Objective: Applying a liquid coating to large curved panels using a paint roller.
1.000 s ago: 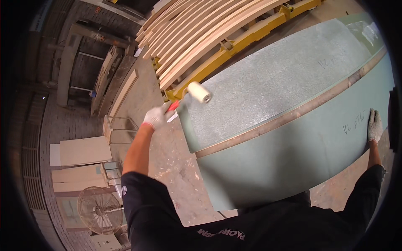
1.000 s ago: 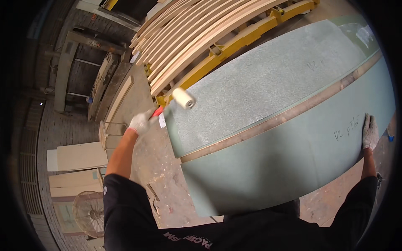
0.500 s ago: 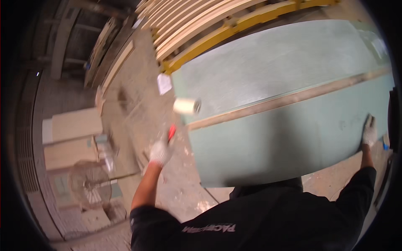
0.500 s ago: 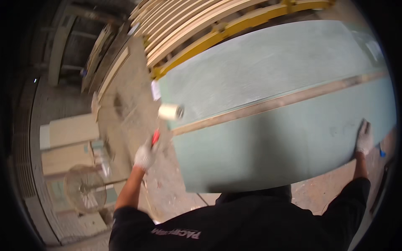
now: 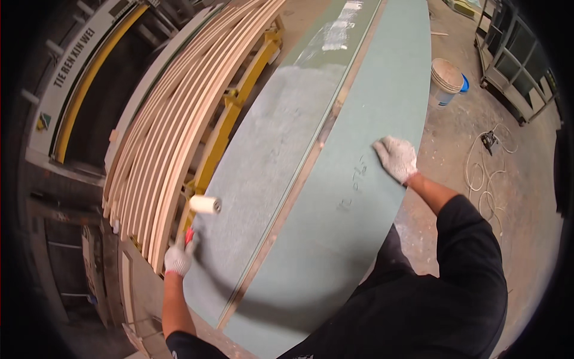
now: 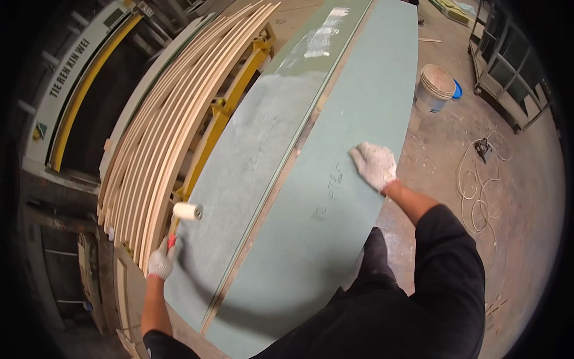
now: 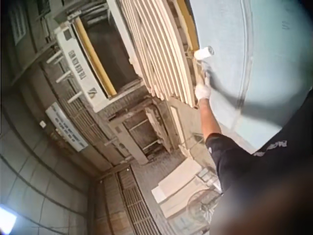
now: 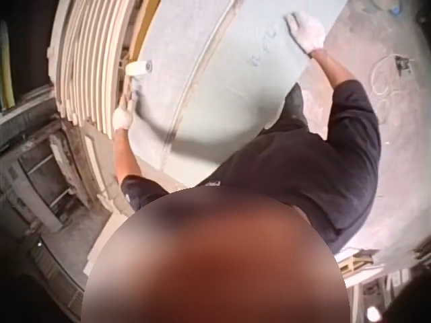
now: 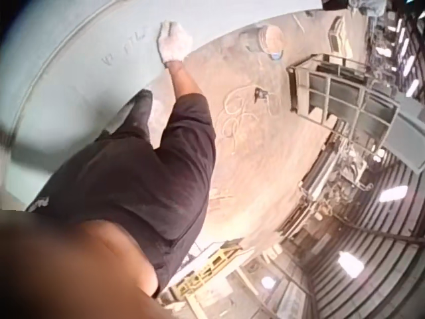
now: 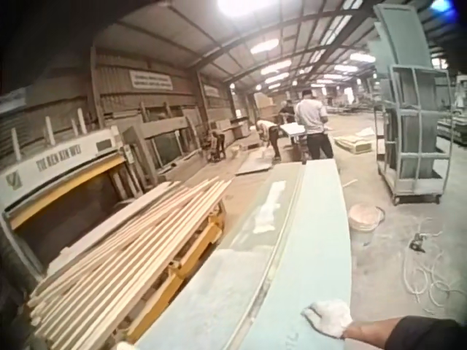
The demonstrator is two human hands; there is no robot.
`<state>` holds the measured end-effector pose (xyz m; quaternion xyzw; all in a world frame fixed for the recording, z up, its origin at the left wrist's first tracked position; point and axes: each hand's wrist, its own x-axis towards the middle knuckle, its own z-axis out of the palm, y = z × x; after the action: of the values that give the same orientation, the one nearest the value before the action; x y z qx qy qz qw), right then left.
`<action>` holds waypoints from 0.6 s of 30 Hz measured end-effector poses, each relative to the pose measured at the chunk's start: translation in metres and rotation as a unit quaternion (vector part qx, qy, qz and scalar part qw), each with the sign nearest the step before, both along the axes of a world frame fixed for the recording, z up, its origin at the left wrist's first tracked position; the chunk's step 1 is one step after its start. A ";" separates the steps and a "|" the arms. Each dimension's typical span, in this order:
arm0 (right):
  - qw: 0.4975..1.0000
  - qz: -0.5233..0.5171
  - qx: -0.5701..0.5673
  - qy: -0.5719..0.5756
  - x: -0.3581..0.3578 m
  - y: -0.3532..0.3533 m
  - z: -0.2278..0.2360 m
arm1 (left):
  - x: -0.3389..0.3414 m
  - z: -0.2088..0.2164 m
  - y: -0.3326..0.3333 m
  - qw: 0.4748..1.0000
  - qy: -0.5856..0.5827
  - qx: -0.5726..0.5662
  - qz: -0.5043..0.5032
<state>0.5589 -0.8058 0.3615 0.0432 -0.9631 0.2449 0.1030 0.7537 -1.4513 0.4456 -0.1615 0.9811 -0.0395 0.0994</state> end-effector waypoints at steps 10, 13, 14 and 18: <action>0.958 0.179 -0.209 -0.081 -0.023 0.042 -0.006 | -0.476 -0.028 0.260 0.988 0.060 0.054 -0.133; 0.940 0.219 -0.243 -0.092 -0.040 0.056 -0.011 | -0.583 -0.022 0.349 0.983 0.044 0.081 -0.162; 0.929 0.219 -0.288 -0.075 -0.043 0.063 -0.015 | -0.611 -0.021 0.393 0.976 0.039 0.100 -0.187; 0.869 0.316 -0.340 -0.170 -0.068 0.077 -0.012 | -0.607 -0.020 0.452 0.967 -0.011 0.099 -0.235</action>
<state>0.4913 -0.7285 0.3494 0.2648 -0.7581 0.5800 -0.1370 0.1464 -0.9991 0.4261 0.0849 0.9894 0.0338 0.1132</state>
